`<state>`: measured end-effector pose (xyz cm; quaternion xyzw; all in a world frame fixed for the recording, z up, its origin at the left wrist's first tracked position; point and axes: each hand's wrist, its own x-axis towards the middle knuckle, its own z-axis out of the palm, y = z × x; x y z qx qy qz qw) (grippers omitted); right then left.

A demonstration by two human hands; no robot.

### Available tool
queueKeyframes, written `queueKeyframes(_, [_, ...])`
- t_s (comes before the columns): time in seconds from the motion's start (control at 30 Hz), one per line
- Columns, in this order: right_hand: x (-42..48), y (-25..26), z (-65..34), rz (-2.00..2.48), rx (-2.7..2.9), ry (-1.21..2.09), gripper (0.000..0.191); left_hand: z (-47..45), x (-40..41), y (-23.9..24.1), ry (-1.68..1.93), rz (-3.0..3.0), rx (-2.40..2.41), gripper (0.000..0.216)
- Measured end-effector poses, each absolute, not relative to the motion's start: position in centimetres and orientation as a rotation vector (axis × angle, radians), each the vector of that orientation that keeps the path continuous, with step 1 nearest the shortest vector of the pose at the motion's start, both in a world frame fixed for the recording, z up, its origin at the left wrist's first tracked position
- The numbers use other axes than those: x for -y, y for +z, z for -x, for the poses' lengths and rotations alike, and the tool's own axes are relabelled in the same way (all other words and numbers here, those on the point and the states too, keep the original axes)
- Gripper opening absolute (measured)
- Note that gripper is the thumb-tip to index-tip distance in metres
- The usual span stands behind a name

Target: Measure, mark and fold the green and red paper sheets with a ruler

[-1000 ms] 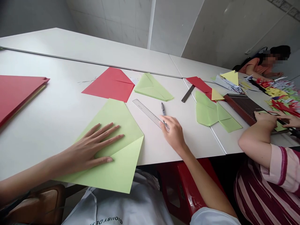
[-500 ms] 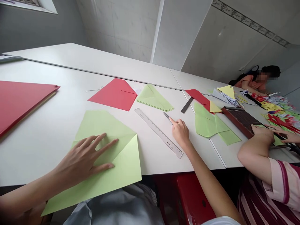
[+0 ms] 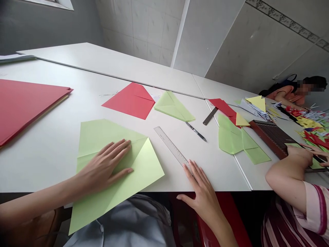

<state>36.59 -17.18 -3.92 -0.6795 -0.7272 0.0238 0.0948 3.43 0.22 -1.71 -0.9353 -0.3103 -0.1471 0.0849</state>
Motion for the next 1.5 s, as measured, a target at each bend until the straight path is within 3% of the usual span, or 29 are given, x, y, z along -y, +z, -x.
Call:
queueKeyframes(0.07, [18.5,-4.2,-37.1,2.037,2.085,0.071,0.064,-3.8,-0.1,-1.8,-0.423,2.781,0.962,0.073])
queueKeyframes(0.2, [20.7,-4.1,-37.5,2.034,1.930,0.137,0.072,-5.0,0.6,-1.2,-0.355,2.728,1.083,0.068])
queueKeyframes(0.4, [21.2,-1.7,-32.4,1.880,1.389,0.094,0.053,-8.5,1.8,0.3,-0.143,2.657,1.284,0.062])
queueKeyframes(0.6, [18.7,-0.8,-26.2,1.646,1.648,0.176,0.052,-11.8,-0.2,0.1,-0.011,2.649,1.446,0.036])
queueKeyframes(0.8, [16.9,-2.2,-23.8,1.744,1.818,0.098,0.062,-10.5,-2.6,-0.3,-0.023,2.719,1.347,0.037])
queueKeyframes(1.03, [16.5,-2.0,-28.2,1.883,2.008,0.016,0.057,-6.6,-3.3,-0.3,-0.201,2.691,1.149,0.033])
queueKeyframes(1.2, [16.3,-1.1,-31.7,1.890,2.084,-0.016,0.053,-4.0,-6.0,-0.5,-0.313,2.815,0.898,0.053])
queueKeyframes(1.3, [16.0,0.0,-33.0,1.859,2.165,0.005,0.049,-3.2,-7.0,-0.4,-0.322,2.905,0.740,0.050])
queueKeyframes(1.4, [13.7,1.5,-35.5,1.850,2.192,0.079,0.034,-2.9,-7.6,-0.3,-0.316,2.976,0.616,0.046])
queueKeyframes(1.5, [8.9,2.3,-39.6,2.002,1.984,-0.051,0.040,-3.0,-7.8,-0.1,-0.339,3.014,0.581,0.047])
